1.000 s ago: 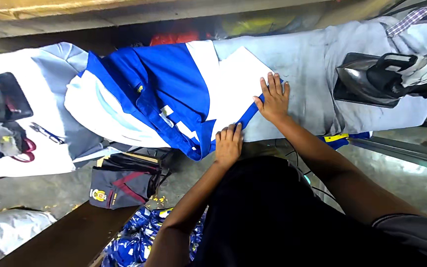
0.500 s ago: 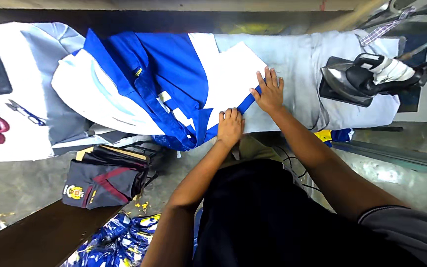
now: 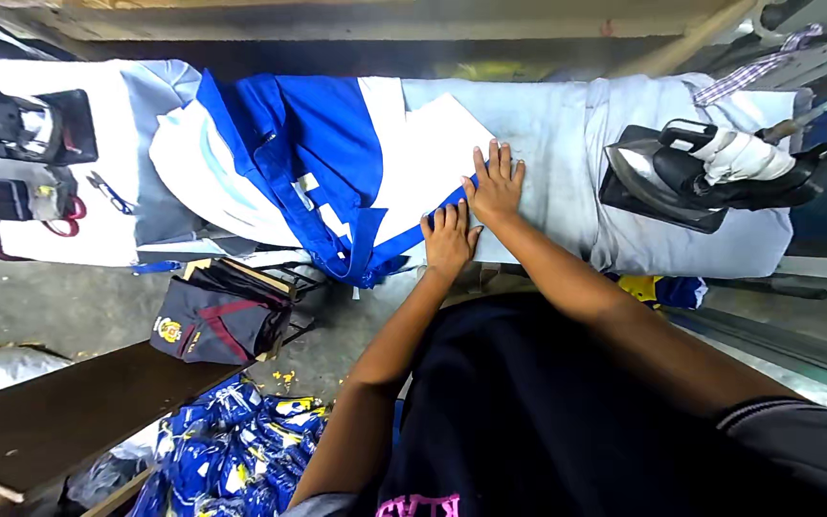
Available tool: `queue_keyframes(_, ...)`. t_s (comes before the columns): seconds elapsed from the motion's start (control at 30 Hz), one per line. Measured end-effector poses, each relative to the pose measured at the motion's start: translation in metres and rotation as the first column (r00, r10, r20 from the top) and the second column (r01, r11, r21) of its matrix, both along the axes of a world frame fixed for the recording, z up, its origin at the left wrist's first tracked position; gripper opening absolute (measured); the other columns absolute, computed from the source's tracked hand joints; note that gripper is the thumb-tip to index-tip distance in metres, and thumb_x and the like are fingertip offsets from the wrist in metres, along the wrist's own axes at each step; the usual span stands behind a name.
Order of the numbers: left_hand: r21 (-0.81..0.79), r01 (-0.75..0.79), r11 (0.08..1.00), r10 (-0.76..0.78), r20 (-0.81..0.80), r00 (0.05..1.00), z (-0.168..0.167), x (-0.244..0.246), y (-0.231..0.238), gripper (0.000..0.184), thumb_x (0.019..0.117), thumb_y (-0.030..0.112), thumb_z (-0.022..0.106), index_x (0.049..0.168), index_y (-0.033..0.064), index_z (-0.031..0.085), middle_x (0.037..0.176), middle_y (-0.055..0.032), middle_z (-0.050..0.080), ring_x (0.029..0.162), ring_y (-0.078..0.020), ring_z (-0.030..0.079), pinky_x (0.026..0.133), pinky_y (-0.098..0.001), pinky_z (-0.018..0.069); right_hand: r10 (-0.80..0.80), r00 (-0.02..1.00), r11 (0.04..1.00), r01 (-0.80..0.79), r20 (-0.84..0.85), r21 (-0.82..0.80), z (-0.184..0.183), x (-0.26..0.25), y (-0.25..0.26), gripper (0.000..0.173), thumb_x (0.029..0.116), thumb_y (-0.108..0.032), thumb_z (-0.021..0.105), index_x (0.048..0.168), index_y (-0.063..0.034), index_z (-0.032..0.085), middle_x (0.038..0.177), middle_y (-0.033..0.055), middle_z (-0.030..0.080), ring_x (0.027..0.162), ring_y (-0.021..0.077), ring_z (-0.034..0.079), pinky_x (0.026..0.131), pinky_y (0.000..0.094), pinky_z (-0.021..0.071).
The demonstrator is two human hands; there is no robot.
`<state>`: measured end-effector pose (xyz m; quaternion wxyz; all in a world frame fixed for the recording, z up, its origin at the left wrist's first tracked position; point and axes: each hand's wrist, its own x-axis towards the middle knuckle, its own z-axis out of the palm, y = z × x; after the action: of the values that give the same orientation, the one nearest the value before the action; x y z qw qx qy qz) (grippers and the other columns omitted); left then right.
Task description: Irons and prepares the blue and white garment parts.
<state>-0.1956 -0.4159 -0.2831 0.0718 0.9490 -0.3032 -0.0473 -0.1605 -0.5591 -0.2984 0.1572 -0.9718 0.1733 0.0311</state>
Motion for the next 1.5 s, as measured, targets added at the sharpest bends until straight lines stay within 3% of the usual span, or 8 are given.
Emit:
queue_keyframes(0.27, -0.013, -0.095, 0.995, 0.095, -0.011, 0.995, 0.003, -0.002, -0.01, 0.061, 0.1054, 0.053, 0.043, 0.149, 0.0117, 0.055, 0.144, -0.0217, 0.057, 0.133, -0.045, 0.053, 0.108, -0.0704, 0.0329, 0.107, 0.993, 0.992, -0.103, -0.052, 0.076, 0.022, 0.006, -0.028, 0.055, 0.1114, -0.031, 0.036, 0.164, -0.0177, 0.028, 0.17, 0.0204, 0.023, 0.155, 0.0431, 0.022, 0.117, 0.0672, 0.0223)
queue_keyframes(0.47, -0.035, -0.136, 0.99, 0.135, -0.038, 0.99, 0.0, -0.003, -0.014, 0.06, 0.1056, 0.053, 0.043, 0.149, 0.0129, 0.055, 0.146, -0.0209, 0.056, 0.135, -0.0451, 0.051, 0.108, -0.0709, 0.0318, -0.062, 0.994, 0.998, 0.06, 0.096, 0.017, 0.134, -0.043, -0.134, 0.067, 0.1028, -0.034, 0.053, 0.162, -0.0106, 0.032, 0.167, 0.0254, 0.026, 0.152, 0.0511, 0.025, 0.112, 0.0746, 0.0254)
queue_keyframes(0.6, -0.069, -0.147, 0.987, 0.144, -0.037, 0.989, 0.002, -0.003, -0.015, 0.059, 0.1051, 0.05, 0.045, 0.147, 0.0112, 0.056, 0.144, -0.0223, 0.057, 0.133, -0.0459, 0.052, 0.107, -0.0713, 0.0321, -0.097, 0.966, 0.995, 0.099, -0.241, -0.001, 0.185, -0.079, -0.235, 0.074, 0.0955, -0.041, 0.073, 0.151, 0.0014, 0.047, 0.149, 0.0401, 0.043, 0.139, 0.0632, 0.036, 0.105, 0.0834, 0.0253)
queue_keyframes(0.7, -0.063, -0.136, 0.989, 0.13, -0.088, 0.988, 0.005, -0.001, -0.013, 0.057, 0.1058, 0.048, 0.047, 0.148, 0.0108, 0.054, 0.146, -0.0224, 0.055, 0.136, -0.0456, 0.05, 0.109, -0.0716, 0.0298, 0.054, 0.894, 0.982, 0.034, -0.445, 0.187, 0.166, -0.078, -0.287, 0.052, 0.095, -0.029, 0.077, 0.132, 0.0031, 0.062, 0.12, 0.0365, 0.064, 0.116, 0.0548, 0.059, 0.099, 0.0757, 0.04)
queue_keyframes(0.83, -0.066, -0.128, 0.99, 0.115, -0.171, 0.979, 0.015, 0.003, -0.012, 0.055, 0.1057, 0.044, 0.052, 0.147, 0.0091, 0.055, 0.145, -0.0233, 0.054, 0.135, -0.0457, 0.049, 0.111, -0.072, 0.0274, 0.058, 0.936, 0.953, 0.053, -0.348, 0.299, 0.164, -0.077, -0.277, 0.037, 0.0967, -0.018, 0.074, 0.122, 0.0061, 0.064, 0.104, 0.0315, 0.067, 0.089, 0.0442, 0.066, 0.086, 0.0659, 0.0507)
queue_keyframes(1.07, -0.046, -0.108, 0.993, 0.094, -0.241, 0.966, 0.021, 0.01, -0.011, 0.054, 0.1062, 0.044, 0.051, 0.148, 0.0099, 0.055, 0.146, -0.0214, 0.054, 0.135, -0.044, 0.049, 0.113, -0.0709, 0.0249, -0.015, 0.989, 0.972, 0.048, -0.144, 0.229, 0.203, -0.038, -0.186, 0.054, 0.1068, -0.036, 0.057, 0.144, 0.0023, 0.051, 0.127, 0.0359, 0.061, 0.121, 0.0533, 0.059, 0.103, 0.0704, 0.0416)
queue_keyframes(1.3, 0.008, -0.101, 0.995, 0.098, -0.329, 0.939, 0.032, 0.017, -0.014, 0.054, 0.1071, 0.044, 0.05, 0.149, 0.0108, 0.053, 0.149, -0.0189, 0.052, 0.139, -0.0418, 0.046, 0.116, -0.07, 0.022, 0.199, 0.967, 0.958, -0.158, -0.157, 0.241, 0.186, 0.067, -0.074, 0.057, 0.1074, -0.049, 0.05, 0.144, -0.0054, 0.055, 0.123, 0.0286, 0.067, 0.117, 0.0475, 0.064, 0.1, 0.0662, 0.047)
queue_keyframes(1.5, -0.025, -0.092, 0.995, 0.079, -0.317, 0.945, 0.025, 0.014, -0.012, 0.052, 0.1056, 0.038, 0.055, 0.149, 0.0098, 0.053, 0.147, -0.019, 0.054, 0.135, -0.0417, 0.049, 0.114, -0.0703, 0.0254, 0.249, 0.935, 0.945, -0.178, -0.254, 0.274, 0.162, 0.112, -0.059, 0.059, 0.106, -0.05, 0.052, 0.145, -0.0066, 0.054, 0.131, 0.0268, 0.064, 0.124, 0.0445, 0.061, 0.105, 0.0655, 0.0439)
